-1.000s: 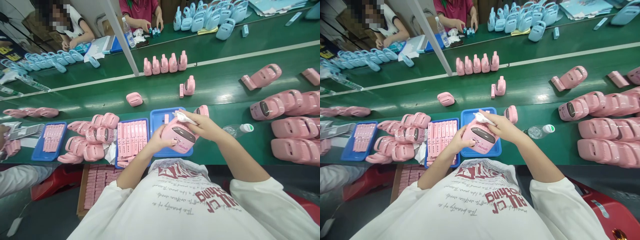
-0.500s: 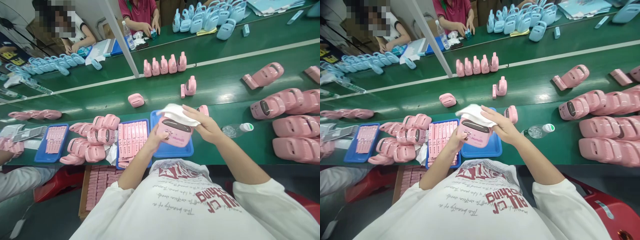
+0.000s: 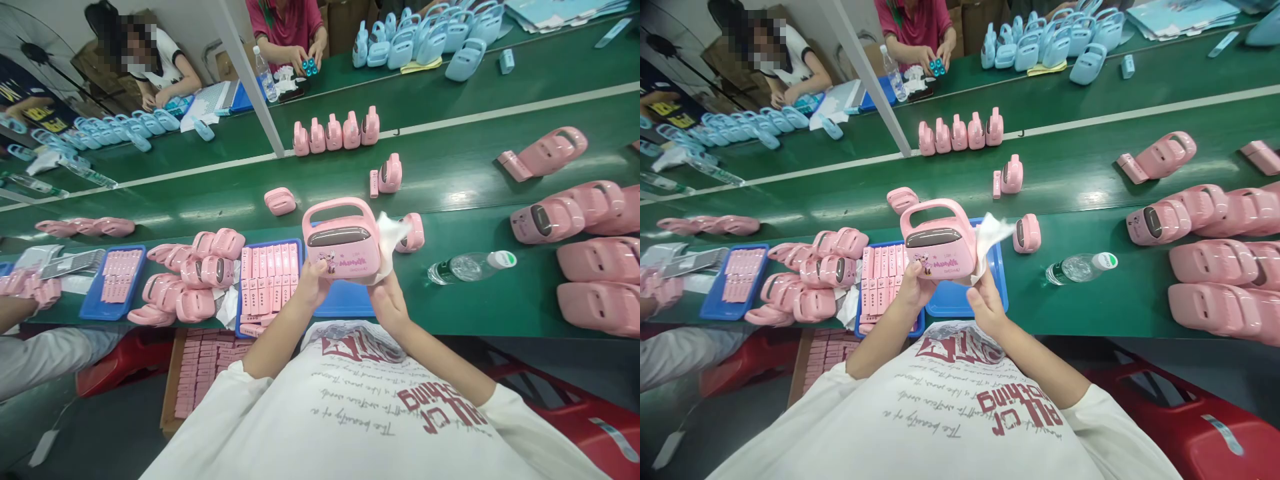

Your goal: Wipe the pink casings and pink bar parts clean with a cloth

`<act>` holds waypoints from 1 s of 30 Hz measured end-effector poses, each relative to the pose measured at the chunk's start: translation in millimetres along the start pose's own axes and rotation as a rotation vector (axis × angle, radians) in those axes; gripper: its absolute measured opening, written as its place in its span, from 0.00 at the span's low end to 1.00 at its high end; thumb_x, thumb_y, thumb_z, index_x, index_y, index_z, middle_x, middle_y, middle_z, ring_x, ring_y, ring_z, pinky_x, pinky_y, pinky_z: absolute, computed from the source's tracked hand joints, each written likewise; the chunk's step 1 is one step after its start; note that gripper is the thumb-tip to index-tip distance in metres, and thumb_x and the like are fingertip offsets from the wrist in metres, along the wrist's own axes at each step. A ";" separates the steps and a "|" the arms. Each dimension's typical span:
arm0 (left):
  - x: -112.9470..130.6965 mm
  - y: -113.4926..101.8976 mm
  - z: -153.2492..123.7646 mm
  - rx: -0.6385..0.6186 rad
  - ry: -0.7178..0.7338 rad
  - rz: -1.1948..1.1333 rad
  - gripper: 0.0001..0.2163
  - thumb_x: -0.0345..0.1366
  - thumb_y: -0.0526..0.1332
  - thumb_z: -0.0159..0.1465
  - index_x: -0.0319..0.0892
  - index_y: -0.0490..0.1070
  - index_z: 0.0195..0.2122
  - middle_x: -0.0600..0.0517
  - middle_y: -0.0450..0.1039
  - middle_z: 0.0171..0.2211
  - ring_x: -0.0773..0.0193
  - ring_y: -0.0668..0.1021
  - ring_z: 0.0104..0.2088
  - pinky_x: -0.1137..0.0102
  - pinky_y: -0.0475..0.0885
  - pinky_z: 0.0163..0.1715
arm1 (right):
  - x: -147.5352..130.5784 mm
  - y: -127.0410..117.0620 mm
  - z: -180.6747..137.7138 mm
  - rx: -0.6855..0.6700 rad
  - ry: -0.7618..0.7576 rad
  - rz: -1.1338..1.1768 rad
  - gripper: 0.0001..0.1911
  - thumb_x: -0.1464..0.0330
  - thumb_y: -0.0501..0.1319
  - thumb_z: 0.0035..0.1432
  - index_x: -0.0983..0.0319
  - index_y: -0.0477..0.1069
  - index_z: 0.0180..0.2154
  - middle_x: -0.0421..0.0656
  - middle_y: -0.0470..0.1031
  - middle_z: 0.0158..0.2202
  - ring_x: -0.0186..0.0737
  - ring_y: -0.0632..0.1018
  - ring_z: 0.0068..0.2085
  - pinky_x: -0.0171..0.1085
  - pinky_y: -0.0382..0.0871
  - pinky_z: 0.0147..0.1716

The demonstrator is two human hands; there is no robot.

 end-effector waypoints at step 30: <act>19.8 21.6 -15.1 -0.143 0.185 0.634 0.45 0.39 0.74 0.43 0.47 0.51 0.60 0.43 0.55 0.62 0.47 0.65 0.59 0.61 0.70 0.49 | -3.5 -16.8 49.1 0.142 0.655 0.477 0.23 0.52 0.50 0.54 0.59 0.72 0.41 0.43 0.79 0.43 0.49 0.77 0.47 0.48 0.73 0.45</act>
Point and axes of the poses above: each hand's wrist, its own z-axis towards the middle knuckle, its own y-axis out of the palm, x = y × z, the point moved 5 cm from there along z, towards the middle knuckle
